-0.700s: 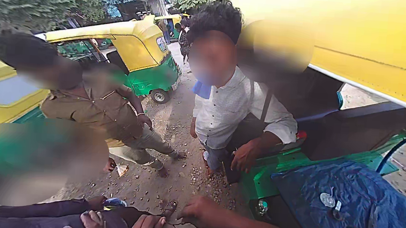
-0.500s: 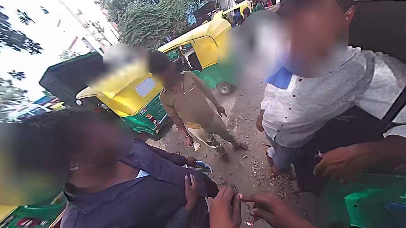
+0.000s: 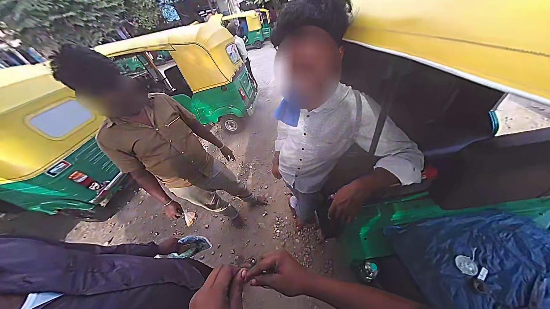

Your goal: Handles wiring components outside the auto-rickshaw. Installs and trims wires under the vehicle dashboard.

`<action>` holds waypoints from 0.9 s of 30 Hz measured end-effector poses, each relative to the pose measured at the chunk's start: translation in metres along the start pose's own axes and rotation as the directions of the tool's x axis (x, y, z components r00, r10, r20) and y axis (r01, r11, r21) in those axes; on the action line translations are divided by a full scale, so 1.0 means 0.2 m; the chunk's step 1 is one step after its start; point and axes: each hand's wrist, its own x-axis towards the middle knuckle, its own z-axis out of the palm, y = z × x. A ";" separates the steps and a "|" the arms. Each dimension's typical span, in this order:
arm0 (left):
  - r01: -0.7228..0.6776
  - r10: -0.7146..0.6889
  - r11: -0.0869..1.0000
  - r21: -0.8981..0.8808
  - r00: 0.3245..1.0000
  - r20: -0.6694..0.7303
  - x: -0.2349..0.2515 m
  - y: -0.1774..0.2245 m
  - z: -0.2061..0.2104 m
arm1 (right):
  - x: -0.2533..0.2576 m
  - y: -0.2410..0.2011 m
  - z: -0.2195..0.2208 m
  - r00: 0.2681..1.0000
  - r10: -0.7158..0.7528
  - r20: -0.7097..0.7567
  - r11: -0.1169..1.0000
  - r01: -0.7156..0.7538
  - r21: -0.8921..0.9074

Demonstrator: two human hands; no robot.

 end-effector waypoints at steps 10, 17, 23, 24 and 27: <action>-0.012 0.013 1.000 0.011 0.996 -0.085 0.04 -0.04 -0.05 | 0.15 -0.20 -0.12 1.000 -0.006 0.001 0.947 0.006 -0.322; -0.067 0.071 0.996 0.059 0.994 -0.081 0.11 -0.04 -0.10 | 0.27 -0.30 -0.15 0.986 -0.052 0.157 0.937 0.103 -0.335; -0.070 0.079 0.992 0.108 0.993 -0.088 0.15 -0.08 -0.17 | 0.38 -0.34 -0.13 0.985 -0.038 0.169 0.956 0.085 -0.280; -0.064 0.073 0.992 0.106 0.993 -0.091 0.16 -0.08 -0.18 | 0.40 -0.34 -0.13 0.987 -0.015 0.162 0.955 0.063 -0.289; -0.053 0.063 0.994 0.091 0.992 -0.106 0.17 -0.10 -0.18 | 0.45 -0.35 -0.12 0.983 0.053 0.174 0.946 0.007 -0.324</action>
